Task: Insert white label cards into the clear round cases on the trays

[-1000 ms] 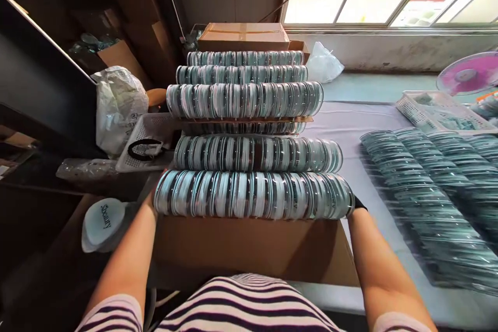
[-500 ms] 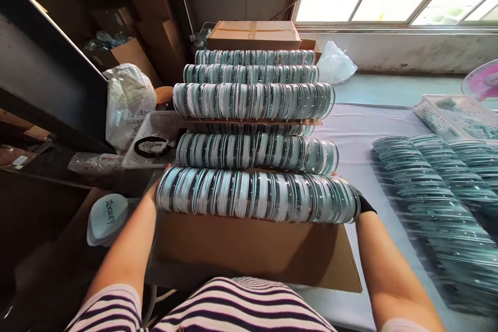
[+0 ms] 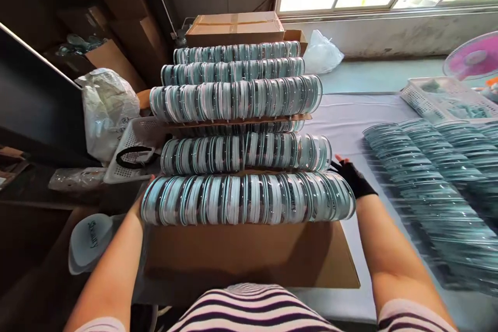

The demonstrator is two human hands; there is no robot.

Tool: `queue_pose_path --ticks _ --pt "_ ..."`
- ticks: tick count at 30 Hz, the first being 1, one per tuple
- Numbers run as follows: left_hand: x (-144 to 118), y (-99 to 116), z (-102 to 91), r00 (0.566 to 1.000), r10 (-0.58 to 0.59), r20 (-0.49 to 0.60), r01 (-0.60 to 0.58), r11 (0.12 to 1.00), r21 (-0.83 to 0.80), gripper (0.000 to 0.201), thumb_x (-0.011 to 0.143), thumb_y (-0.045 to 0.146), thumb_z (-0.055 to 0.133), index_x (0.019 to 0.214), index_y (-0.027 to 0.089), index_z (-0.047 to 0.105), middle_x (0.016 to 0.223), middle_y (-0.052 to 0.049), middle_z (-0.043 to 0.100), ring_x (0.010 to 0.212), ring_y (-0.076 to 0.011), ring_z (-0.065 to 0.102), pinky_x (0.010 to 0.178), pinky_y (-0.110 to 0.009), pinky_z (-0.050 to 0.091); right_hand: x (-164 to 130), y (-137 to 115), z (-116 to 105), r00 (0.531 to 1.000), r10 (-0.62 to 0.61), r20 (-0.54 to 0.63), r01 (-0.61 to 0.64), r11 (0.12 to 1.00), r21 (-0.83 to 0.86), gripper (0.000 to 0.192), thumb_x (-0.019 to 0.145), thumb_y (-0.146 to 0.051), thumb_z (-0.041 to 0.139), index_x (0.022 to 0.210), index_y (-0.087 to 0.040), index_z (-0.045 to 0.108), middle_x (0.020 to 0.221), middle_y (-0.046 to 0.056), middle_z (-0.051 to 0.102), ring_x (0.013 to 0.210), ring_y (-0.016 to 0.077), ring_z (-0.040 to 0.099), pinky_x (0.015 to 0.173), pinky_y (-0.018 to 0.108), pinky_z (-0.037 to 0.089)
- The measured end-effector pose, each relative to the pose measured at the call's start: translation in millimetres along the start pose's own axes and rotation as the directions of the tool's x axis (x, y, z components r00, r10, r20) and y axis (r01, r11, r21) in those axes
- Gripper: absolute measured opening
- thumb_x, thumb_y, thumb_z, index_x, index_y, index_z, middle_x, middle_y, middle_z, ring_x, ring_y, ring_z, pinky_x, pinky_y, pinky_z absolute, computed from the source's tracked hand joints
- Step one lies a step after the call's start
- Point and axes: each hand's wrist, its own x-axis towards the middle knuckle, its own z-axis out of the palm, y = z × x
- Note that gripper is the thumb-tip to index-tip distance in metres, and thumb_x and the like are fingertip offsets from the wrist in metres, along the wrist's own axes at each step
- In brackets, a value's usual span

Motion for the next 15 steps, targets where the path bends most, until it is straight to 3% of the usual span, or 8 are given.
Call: queue_pose_path --ticks 3,6,10,15 --pt "2.8 3.4 -1.2 1.0 -0.018 0.018 0.018 1.0 -0.011 0.06 0.096 0.06 0.04 0.135 0.017 0.057 0.095 -0.008 0.078 0.094 -0.0276 0.075 0.099 -0.043 0.053 15.9 -31.9 7.2 0.994 -0.007 0.111 0.012 0.999 -0.052 0.042 0.088 -0.06 0.055 0.124 -0.038 0.053 0.127 0.002 0.068 0.099 0.0229 0.071 0.077 0.042 0.063" --pt "2.6 9.6 -0.8 0.996 -0.084 -0.002 0.084 0.996 0.021 0.064 0.094 0.063 0.042 0.131 0.013 0.059 0.096 -0.011 0.078 0.094 -0.0292 0.075 0.1 -0.044 0.052 30.2 -52.2 25.2 0.98 0.015 0.198 0.018 0.987 -0.161 0.045 0.08 -0.042 0.071 0.122 -0.035 0.058 0.114 0.001 0.072 0.082 0.0189 0.071 0.066 0.033 0.062" --pt "0.4 20.1 4.5 0.989 -0.133 -0.059 0.137 0.988 0.067 0.061 0.093 0.057 0.052 0.131 0.01 0.059 0.096 -0.011 0.078 0.087 -0.0279 0.075 0.096 -0.044 0.054 41.1 -60.3 46.5 0.969 -0.017 0.247 0.044 0.993 -0.107 0.054 0.066 -0.019 0.076 0.118 -0.028 0.063 0.1 0.0 0.074 0.075 0.0161 0.069 0.067 0.03 0.061" --pt "2.0 22.0 2.9 0.996 -0.074 -0.041 0.078 0.993 0.084 0.052 0.092 0.05 0.058 0.13 0.014 0.06 0.094 -0.007 0.078 0.079 -0.024 0.075 0.094 -0.039 0.055 40.9 -60.2 45.1 0.962 -0.037 0.269 0.058 0.996 -0.07 0.058 0.062 -0.017 0.078 0.117 -0.027 0.065 0.103 0.001 0.074 0.08 0.018 0.07 0.068 0.029 0.061"
